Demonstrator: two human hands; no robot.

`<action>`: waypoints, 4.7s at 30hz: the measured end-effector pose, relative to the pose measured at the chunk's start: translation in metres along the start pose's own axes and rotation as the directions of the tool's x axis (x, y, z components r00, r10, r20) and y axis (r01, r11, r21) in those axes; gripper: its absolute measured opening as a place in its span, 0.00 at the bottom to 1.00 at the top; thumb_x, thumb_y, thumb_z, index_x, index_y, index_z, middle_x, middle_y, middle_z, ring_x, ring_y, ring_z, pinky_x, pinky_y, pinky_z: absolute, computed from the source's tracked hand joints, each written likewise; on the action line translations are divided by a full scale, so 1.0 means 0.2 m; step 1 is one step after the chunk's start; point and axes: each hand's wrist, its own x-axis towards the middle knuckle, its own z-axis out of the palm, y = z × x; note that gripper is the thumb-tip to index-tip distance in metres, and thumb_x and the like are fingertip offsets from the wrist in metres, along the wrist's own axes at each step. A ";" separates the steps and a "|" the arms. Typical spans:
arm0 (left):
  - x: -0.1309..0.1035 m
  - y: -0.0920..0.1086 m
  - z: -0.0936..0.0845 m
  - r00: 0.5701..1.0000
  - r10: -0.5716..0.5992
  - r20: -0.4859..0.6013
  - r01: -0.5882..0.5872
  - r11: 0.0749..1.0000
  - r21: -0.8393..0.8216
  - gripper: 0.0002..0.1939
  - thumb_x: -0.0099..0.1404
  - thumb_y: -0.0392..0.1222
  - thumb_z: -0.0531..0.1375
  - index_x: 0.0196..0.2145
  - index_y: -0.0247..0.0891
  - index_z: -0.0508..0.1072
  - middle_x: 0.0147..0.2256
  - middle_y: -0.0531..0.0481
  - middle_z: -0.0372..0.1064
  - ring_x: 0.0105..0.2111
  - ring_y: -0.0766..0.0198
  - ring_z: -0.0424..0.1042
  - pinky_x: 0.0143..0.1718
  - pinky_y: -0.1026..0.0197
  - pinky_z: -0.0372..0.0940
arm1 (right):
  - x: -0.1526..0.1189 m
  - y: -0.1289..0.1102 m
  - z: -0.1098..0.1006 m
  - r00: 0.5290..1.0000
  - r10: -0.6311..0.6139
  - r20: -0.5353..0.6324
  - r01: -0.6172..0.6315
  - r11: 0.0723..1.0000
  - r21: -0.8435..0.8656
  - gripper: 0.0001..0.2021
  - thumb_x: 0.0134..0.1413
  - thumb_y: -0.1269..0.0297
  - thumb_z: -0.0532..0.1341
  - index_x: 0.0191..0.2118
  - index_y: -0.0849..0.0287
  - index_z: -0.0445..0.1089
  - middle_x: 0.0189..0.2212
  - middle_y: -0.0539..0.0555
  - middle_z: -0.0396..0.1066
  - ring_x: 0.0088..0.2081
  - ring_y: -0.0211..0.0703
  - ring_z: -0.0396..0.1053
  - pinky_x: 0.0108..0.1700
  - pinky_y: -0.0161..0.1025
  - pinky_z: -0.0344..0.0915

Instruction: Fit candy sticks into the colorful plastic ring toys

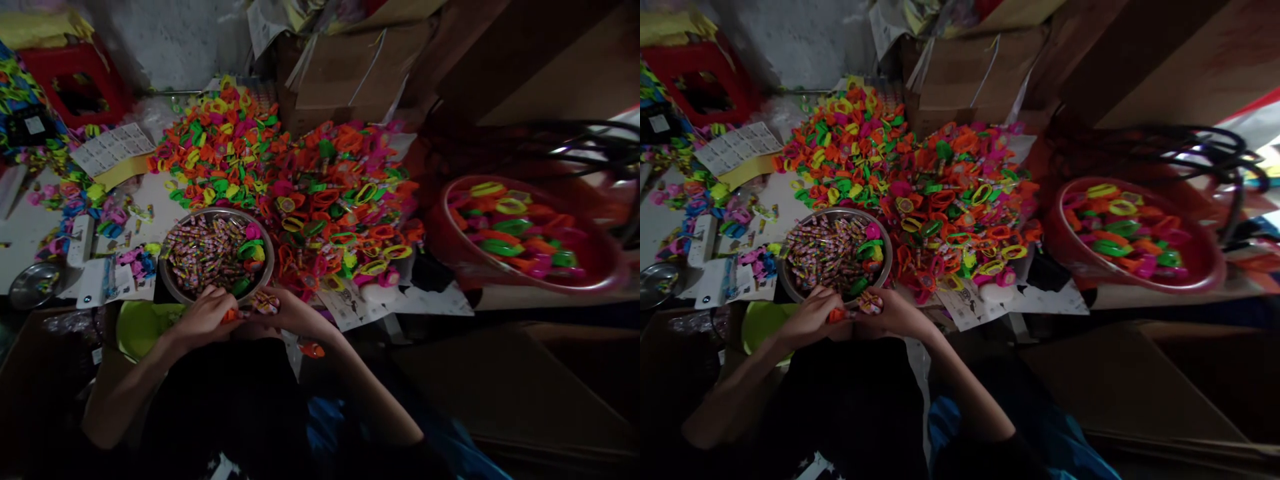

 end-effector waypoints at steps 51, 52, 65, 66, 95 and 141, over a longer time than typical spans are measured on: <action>0.09 -0.06 0.06 0.967 -0.126 -0.221 0.113 0.991 -0.072 0.14 0.66 0.49 0.55 0.44 0.38 0.66 0.39 0.48 0.67 0.44 0.61 0.64 0.46 0.60 0.61 | -0.01 0.03 0.07 0.867 -0.418 -0.269 0.089 0.663 -0.743 0.09 0.54 0.71 0.56 0.42 0.58 0.68 0.36 0.53 0.72 0.38 0.37 0.70 0.35 0.30 0.62; 0.09 -0.06 0.06 0.970 -0.119 -0.213 0.108 0.992 -0.062 0.14 0.66 0.49 0.54 0.44 0.38 0.66 0.39 0.48 0.67 0.44 0.61 0.64 0.47 0.60 0.61 | -0.02 0.02 0.07 0.868 -0.428 -0.252 0.093 0.638 -0.764 0.09 0.54 0.72 0.56 0.41 0.59 0.68 0.36 0.53 0.72 0.39 0.37 0.70 0.35 0.30 0.62; 0.07 -0.06 0.04 0.995 0.012 -0.104 -0.002 0.996 0.094 0.12 0.69 0.45 0.51 0.43 0.37 0.69 0.36 0.48 0.66 0.41 0.61 0.62 0.44 0.60 0.59 | -0.05 0.00 0.06 0.878 -0.478 -0.020 0.223 0.446 -0.866 0.07 0.55 0.74 0.55 0.39 0.61 0.65 0.35 0.52 0.70 0.36 0.35 0.67 0.33 0.32 0.56; 0.07 -0.06 0.04 0.996 0.021 -0.085 -0.013 0.995 0.098 0.11 0.68 0.44 0.52 0.42 0.37 0.69 0.35 0.48 0.65 0.40 0.61 0.62 0.43 0.60 0.59 | -0.05 0.00 0.06 0.885 -0.465 -0.002 0.229 0.439 -0.869 0.07 0.55 0.74 0.55 0.39 0.61 0.65 0.34 0.52 0.70 0.35 0.35 0.67 0.33 0.32 0.56; 0.46 -0.48 0.20 0.913 -0.347 -0.216 0.326 0.937 -0.127 0.16 0.64 0.46 0.57 0.47 0.36 0.67 0.46 0.46 0.66 0.50 0.58 0.63 0.53 0.57 0.57 | -0.14 0.17 -0.54 0.561 -0.171 -0.810 -0.017 0.976 -0.217 0.18 0.46 0.55 0.60 0.38 0.64 0.70 0.34 0.56 0.71 0.33 0.37 0.67 0.35 0.32 0.62; 0.14 -0.02 0.04 0.966 0.184 -0.183 -0.064 0.852 0.519 0.10 0.68 0.42 0.52 0.44 0.37 0.68 0.34 0.50 0.65 0.37 0.60 0.61 0.40 0.58 0.52 | -0.06 -0.09 0.02 0.989 -0.094 -0.111 -0.021 0.661 -0.750 0.11 0.58 0.69 0.51 0.44 0.59 0.66 0.37 0.53 0.70 0.39 0.35 0.69 0.33 0.28 0.56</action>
